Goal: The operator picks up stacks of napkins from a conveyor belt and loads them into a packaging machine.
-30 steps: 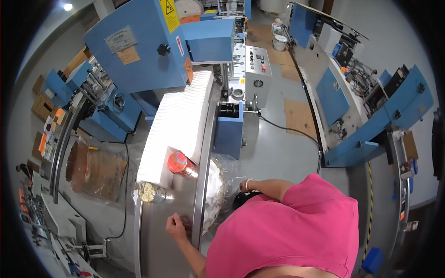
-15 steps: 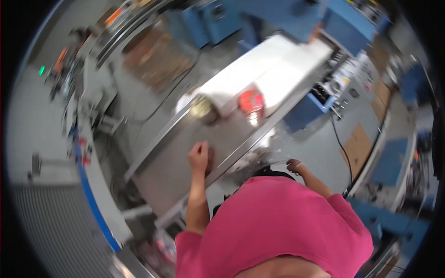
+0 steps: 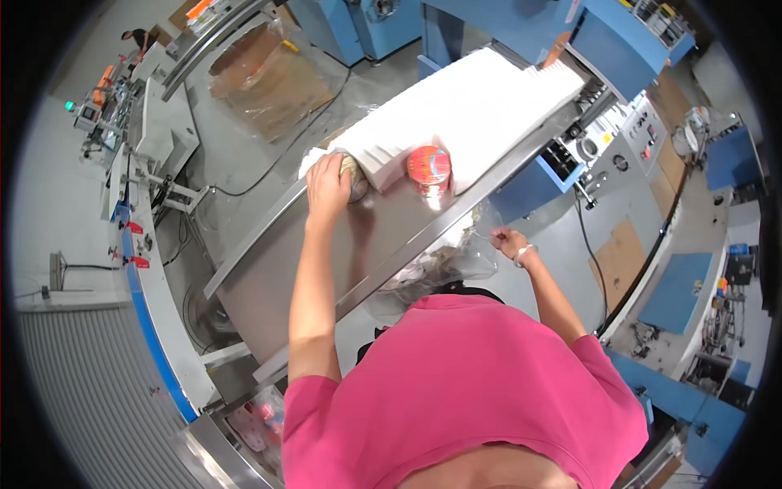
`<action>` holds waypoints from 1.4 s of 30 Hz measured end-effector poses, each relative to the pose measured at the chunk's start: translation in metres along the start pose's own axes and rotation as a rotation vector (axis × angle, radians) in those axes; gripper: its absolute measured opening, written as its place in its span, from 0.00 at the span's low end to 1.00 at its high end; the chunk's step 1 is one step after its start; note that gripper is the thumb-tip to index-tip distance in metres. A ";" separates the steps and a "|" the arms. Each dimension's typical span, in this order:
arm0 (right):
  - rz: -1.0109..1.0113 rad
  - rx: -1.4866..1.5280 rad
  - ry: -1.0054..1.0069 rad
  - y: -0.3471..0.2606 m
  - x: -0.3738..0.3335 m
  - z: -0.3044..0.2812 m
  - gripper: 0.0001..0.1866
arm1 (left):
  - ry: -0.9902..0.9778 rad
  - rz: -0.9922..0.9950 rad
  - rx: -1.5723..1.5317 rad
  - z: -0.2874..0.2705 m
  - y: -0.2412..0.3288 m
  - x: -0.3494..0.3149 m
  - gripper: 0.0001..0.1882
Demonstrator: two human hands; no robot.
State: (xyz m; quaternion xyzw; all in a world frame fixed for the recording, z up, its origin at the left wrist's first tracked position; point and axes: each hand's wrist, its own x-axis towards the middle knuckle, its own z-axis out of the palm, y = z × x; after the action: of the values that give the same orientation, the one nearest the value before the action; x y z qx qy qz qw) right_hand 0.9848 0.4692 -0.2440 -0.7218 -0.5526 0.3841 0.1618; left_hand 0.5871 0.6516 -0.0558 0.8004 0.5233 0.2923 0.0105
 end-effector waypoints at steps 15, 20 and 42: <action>-0.442 0.230 -0.102 -0.197 -0.058 -0.117 0.11 | -0.516 -1.003 -0.954 0.025 -0.001 0.036 0.24; -0.844 -0.422 0.454 -0.278 -0.010 -0.086 0.27 | -0.444 -1.081 -0.881 0.018 0.019 0.038 0.39; -0.984 -0.316 0.324 -0.259 0.054 -0.116 0.33 | -0.066 -1.088 -1.199 0.064 0.013 0.027 0.37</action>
State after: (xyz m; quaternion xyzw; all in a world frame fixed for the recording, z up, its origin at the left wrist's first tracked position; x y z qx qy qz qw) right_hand 0.9005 0.6285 -0.0175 -0.4431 -0.8444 0.0592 0.2953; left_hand 0.6364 0.6873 -0.0923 0.3005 0.5931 0.4532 0.5938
